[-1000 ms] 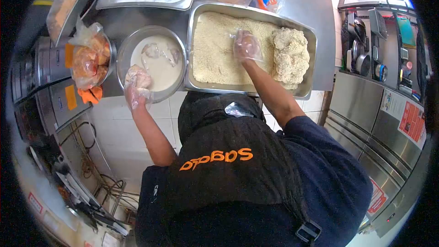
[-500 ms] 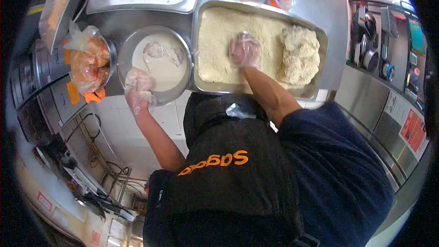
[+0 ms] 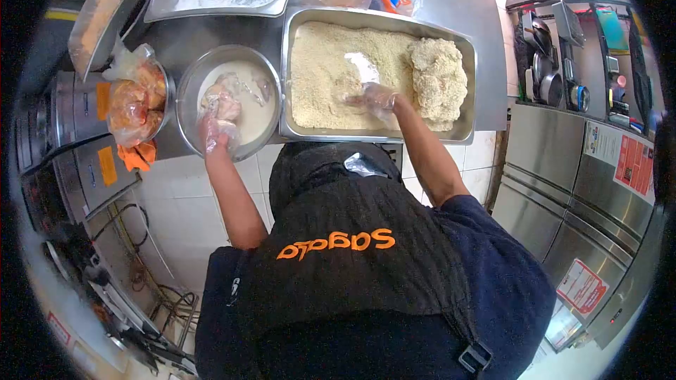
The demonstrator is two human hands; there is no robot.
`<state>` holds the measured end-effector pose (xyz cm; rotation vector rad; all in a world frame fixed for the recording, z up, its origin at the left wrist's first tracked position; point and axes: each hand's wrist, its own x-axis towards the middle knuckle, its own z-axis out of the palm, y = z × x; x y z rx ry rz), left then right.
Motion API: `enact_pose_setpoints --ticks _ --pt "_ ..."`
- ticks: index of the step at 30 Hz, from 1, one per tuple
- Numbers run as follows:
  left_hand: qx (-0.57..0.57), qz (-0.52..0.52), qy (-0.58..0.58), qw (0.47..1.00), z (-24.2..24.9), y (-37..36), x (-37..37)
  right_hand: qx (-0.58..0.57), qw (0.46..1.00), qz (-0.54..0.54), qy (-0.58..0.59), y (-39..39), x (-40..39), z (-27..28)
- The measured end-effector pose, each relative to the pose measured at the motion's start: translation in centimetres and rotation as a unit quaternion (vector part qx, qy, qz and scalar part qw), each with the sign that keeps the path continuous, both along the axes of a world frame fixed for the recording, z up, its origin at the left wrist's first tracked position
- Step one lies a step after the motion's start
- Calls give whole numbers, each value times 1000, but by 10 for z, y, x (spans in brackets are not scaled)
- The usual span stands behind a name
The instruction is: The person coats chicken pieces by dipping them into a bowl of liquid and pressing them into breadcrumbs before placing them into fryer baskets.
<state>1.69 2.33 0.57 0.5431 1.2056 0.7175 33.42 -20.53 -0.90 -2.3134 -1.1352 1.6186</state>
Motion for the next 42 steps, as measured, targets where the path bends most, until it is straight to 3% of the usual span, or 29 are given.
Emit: enact_pose_setpoints --ticks 1,3,4,7,10,12,13,15,19,21,22,23,24,25,27,28,29,30,32,33,35,36,38,39,40,41,42 --pt "3 1 -4 1000 -3 0 1 3 1000 1 -4 -5 2 -16" --pt "-5 -10 2 1000 3 -3 2 178 956 -161 167 -11 1 -40" --pt "-2 -11 2 1000 6 -5 4 182 956 -162 167 -9 1 -42" --pt "-17 -13 4 1000 11 -10 9 137 961 -222 96 -4 -2 -37" --pt "-1 -20 -9 1000 15 -11 6 213 952 -221 7 0 -2 -50" --pt "2 -22 8 1000 24 -14 6 253 938 -238 -23 6 -13 19" --pt "2 -22 7 1000 23 -14 4 253 937 -238 -23 8 -9 23" --pt "0 -31 42 999 14 -11 -1 206 946 -119 -219 11 0 32" --pt "8 -14 27 1000 -8 -6 -7 208 919 -85 -323 11 -7 57" --pt "12 -38 4 999 -19 0 -12 434 749 86 -492 1 -15 62" --pt "14 -41 4 999 -25 2 -15 434 749 83 -493 -8 -15 56" --pt "6 -39 -5 999 -28 3 -17 276 883 15 -381 -21 -15 42" --pt "-1 -34 -16 999 -29 3 -17 102 962 -52 -246 -31 -12 25" --pt "-2 -33 -16 999 -23 2 -16 102 963 -51 -246 -36 -8 4" --pt "5 -56 -11 998 -5 -5 -17 -161 982 86 -44 -38 -10 -13" --pt "5 -57 -12 998 -4 -6 -16 -161 982 85 -44 -40 -13 -20" --pt "5 -48 -6 999 -3 -7 -14 -64 991 -80 86 -32 -30 3" --pt "4 -40 0 999 -3 -9 -15 35 946 -241 212 -24 -45 16" --pt "7 -43 -2 999 -2 -11 -15 99 973 -33 208 3 -42 -1" --pt "11 -44 -3 999 0 -10 -14 102 972 -35 207 13 -49 -18" --pt "9 -36 -9 999 13 -13 -7 253 932 -79 248 31 -62 -49" --pt "5 -25 -14 1000 16 -15 -6 253 932 -78 248 42 -65 -36" --pt "-2 -26 -30 999 15 -12 -10 73 892 -335 295 59 -67 -13" --pt "-7 -27 -47 999 15 -10 -12 71 894 -330 296 56 -55 -24" --pt "-7 -20 -46 999 15 -10 -14 334 909 -145 201 47 -35 -35" --pt "-1 -14 -31 999 15 -10 -16 562 821 57 87 42 -22 -44" --pt "5 -9 -15 1000 15 -10 -19 288 928 -151 184 47 -20 -9"
